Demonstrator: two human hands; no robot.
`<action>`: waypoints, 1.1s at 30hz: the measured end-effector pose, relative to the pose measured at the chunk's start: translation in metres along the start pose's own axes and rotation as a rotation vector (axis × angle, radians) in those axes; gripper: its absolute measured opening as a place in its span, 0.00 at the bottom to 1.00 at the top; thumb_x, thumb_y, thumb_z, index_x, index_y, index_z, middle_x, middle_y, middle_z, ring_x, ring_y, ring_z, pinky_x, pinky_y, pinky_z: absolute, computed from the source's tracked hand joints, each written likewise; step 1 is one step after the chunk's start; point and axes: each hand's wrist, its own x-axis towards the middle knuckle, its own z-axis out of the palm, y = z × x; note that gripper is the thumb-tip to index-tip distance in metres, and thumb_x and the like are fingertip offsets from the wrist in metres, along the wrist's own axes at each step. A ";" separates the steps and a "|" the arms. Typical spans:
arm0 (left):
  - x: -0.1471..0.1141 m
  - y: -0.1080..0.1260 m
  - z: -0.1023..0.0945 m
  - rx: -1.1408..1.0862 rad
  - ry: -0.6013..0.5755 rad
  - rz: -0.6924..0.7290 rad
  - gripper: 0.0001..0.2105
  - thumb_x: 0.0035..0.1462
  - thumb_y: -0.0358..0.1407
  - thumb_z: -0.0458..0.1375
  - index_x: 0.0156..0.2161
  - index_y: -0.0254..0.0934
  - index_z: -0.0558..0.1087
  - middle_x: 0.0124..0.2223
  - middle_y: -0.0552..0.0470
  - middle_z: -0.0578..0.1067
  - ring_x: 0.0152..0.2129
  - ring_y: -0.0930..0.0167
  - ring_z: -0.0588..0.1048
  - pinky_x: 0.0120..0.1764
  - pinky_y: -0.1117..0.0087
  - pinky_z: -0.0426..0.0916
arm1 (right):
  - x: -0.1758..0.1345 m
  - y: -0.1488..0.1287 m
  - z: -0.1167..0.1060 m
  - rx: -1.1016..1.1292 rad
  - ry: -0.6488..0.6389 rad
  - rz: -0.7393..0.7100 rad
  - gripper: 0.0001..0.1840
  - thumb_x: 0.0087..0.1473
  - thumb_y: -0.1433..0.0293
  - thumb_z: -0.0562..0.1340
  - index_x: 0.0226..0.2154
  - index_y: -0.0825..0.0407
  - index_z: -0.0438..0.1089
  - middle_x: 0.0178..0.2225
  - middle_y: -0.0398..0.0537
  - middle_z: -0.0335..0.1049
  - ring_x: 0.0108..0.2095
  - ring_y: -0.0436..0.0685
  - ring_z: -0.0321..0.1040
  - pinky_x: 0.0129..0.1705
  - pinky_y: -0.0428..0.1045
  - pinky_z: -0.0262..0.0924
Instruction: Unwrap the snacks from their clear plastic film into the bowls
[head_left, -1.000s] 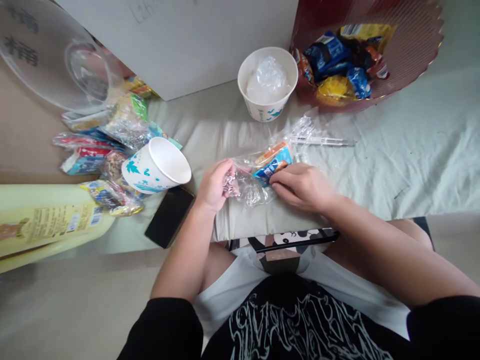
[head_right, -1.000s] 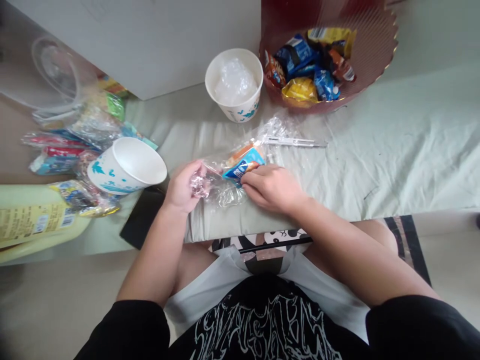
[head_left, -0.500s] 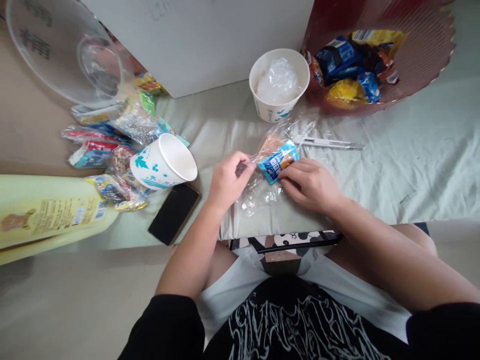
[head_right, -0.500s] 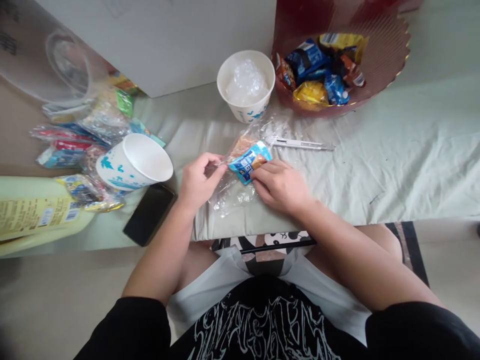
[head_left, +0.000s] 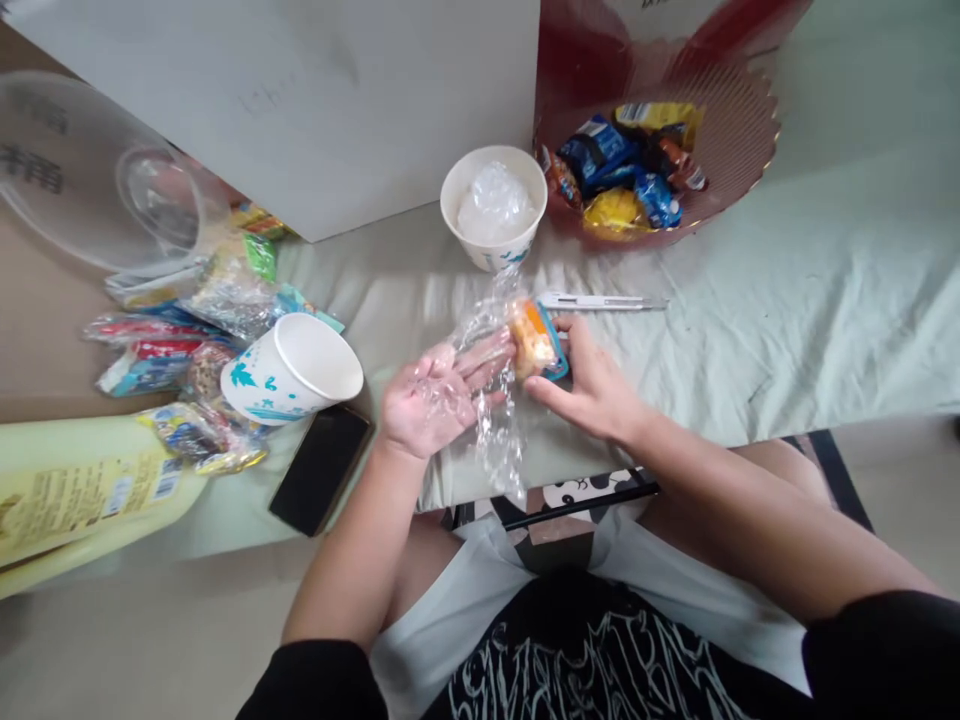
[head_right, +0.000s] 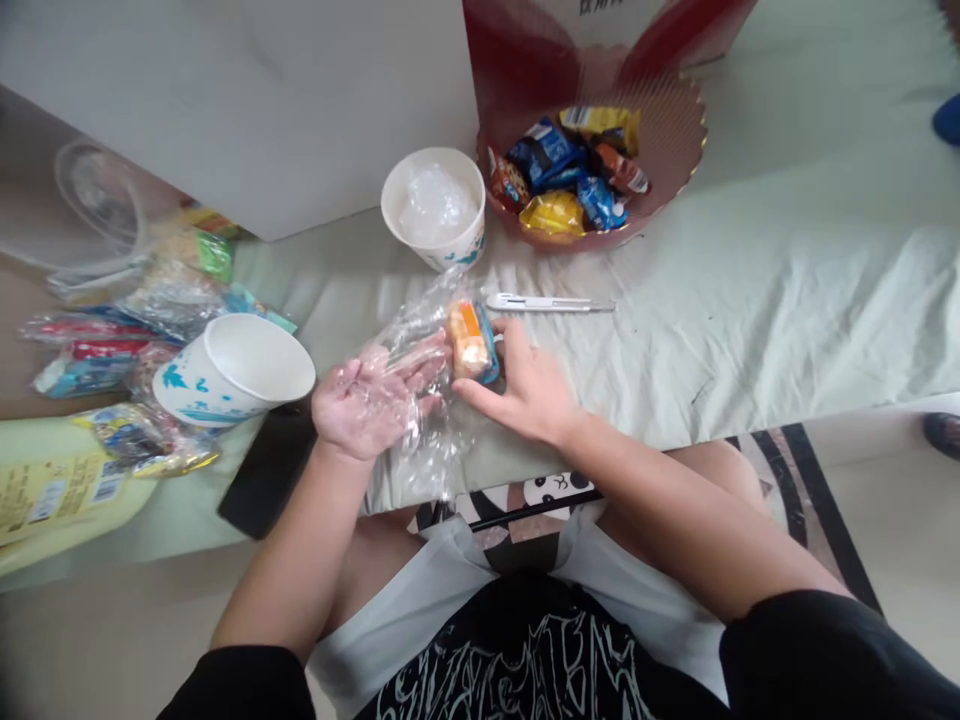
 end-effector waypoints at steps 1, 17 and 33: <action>0.000 -0.001 0.000 -0.025 -0.018 -0.021 0.15 0.49 0.45 0.64 0.24 0.39 0.65 0.59 0.45 0.78 0.62 0.49 0.72 0.49 0.49 0.75 | 0.001 -0.001 0.000 0.013 0.012 0.019 0.37 0.52 0.44 0.63 0.53 0.52 0.58 0.42 0.57 0.74 0.41 0.67 0.73 0.44 0.62 0.66; 0.026 0.019 -0.016 -0.254 0.387 0.366 0.11 0.53 0.34 0.56 0.22 0.39 0.63 0.25 0.55 0.70 0.23 0.74 0.71 0.36 0.68 0.75 | 0.048 0.017 -0.071 -0.157 0.642 -0.302 0.28 0.63 0.55 0.59 0.61 0.46 0.62 0.53 0.57 0.72 0.45 0.62 0.74 0.42 0.56 0.71; 0.023 0.012 -0.012 -0.263 0.416 0.293 0.09 0.46 0.34 0.58 0.19 0.39 0.63 0.26 0.52 0.74 0.29 0.68 0.77 0.39 0.63 0.77 | 0.046 0.006 -0.078 -0.469 0.709 -0.544 0.12 0.64 0.64 0.56 0.47 0.45 0.71 0.48 0.57 0.72 0.55 0.69 0.69 0.58 0.68 0.63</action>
